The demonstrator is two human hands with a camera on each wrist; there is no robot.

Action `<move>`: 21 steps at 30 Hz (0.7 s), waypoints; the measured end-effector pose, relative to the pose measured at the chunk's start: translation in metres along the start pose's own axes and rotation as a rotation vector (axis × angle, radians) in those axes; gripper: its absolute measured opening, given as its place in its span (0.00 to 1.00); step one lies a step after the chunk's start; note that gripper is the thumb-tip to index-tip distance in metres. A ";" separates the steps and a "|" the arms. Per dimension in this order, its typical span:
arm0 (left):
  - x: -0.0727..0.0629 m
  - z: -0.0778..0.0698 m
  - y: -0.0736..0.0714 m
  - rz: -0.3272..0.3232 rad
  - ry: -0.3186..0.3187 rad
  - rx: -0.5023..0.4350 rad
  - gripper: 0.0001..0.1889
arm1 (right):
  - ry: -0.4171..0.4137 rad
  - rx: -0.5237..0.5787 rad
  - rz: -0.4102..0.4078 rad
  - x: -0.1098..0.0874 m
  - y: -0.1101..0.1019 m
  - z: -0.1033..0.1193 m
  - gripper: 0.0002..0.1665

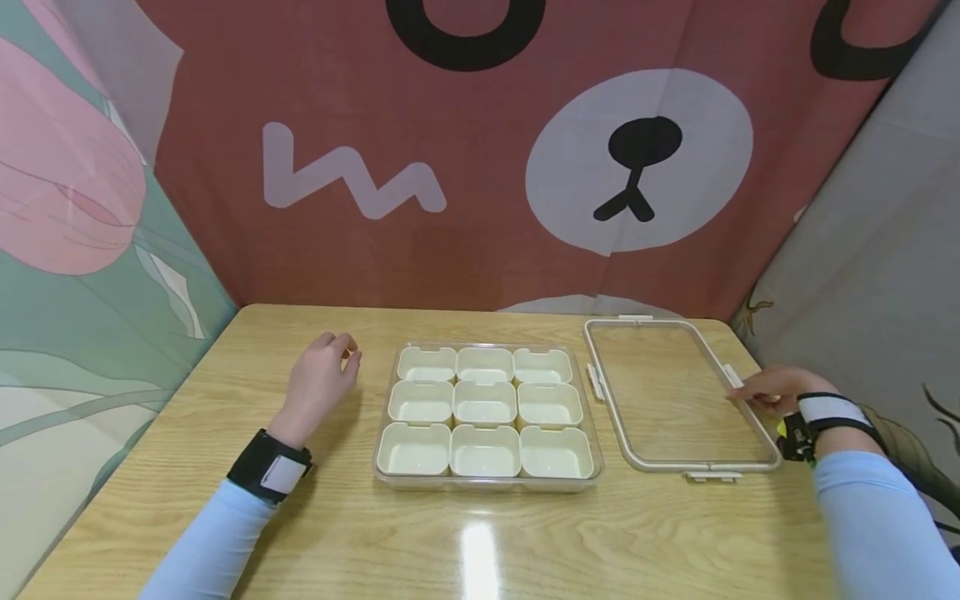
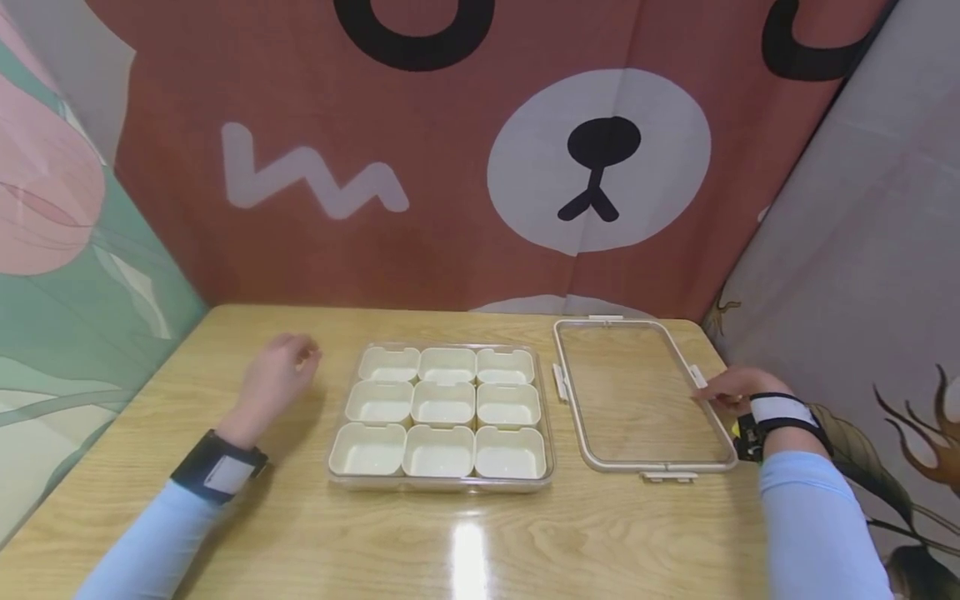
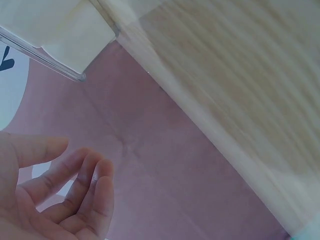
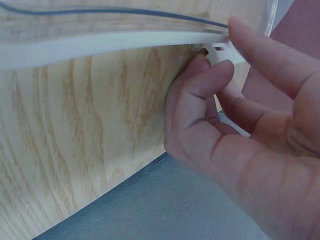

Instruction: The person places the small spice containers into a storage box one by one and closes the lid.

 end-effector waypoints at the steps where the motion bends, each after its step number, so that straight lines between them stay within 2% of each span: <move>1: 0.000 0.000 0.000 0.000 0.000 -0.001 0.07 | -0.007 0.007 0.004 -0.001 0.001 0.001 0.23; 7: 0.000 0.001 0.000 -0.006 0.011 -0.003 0.07 | -0.035 0.068 0.039 -0.001 0.001 -0.001 0.20; 14: 0.001 -0.001 -0.002 -0.013 0.014 0.004 0.07 | -0.031 0.211 0.117 -0.003 0.000 -0.013 0.09; 19: 0.000 -0.001 -0.002 -0.005 0.011 -0.005 0.07 | -0.081 0.243 0.157 -0.009 0.002 -0.014 0.20; 21: 0.000 0.000 -0.002 -0.005 0.009 -0.007 0.07 | -0.114 0.283 0.189 -0.010 0.002 -0.012 0.20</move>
Point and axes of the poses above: each hand's wrist, its own x-axis towards the middle knuckle, its own y-axis out of the palm, z = x × y, the point moved 4 cm from there along x, towards the middle knuckle, and after that the axes turned 6 degrees about x, right-handed, at the moved point
